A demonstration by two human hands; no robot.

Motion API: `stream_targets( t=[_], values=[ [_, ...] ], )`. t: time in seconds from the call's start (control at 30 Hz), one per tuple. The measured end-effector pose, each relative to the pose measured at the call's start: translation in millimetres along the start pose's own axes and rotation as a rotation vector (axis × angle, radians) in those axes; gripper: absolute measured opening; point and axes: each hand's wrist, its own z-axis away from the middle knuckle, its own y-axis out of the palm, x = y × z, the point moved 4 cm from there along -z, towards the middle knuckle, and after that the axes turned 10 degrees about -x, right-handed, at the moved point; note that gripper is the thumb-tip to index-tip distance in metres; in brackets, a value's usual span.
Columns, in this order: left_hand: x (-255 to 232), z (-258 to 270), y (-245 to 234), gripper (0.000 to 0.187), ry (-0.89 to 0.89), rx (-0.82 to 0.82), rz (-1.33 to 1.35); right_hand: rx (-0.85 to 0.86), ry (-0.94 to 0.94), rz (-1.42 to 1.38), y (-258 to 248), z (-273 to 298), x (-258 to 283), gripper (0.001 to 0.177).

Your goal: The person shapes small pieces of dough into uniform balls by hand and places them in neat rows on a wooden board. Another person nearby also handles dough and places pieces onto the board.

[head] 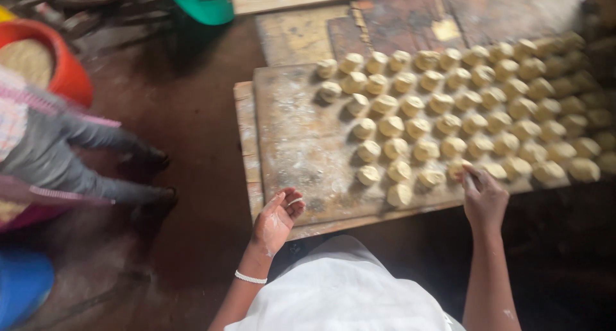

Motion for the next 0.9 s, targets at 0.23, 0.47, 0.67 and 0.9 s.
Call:
stream_targets(
  t=[0.23,0.47,0.67,0.9],
  values=[
    [29.4,-40.5,25.0,0.022,-0.006,-0.02,0.017,-0.178,0.138,0.007,-78.7,22.6,-29.4,0.019],
    [39.3,-57.3,38.6,0.021,0.122,-0.161,-0.131,-0.088,0.03,0.141,-93.0,-9.3,-33.2,0.023],
    [74.3,-57.9,54.4,0.022,0.264,-0.381,-0.168,-0.015,-0.061,0.216,-119.1,-59.9,-51.1,0.025],
    [115.0,-50.3,90.9,0.018,0.369,-0.387,-0.226,0.109,-0.098,0.213,-108.0,-92.5,-87.1,0.024]
  ],
)
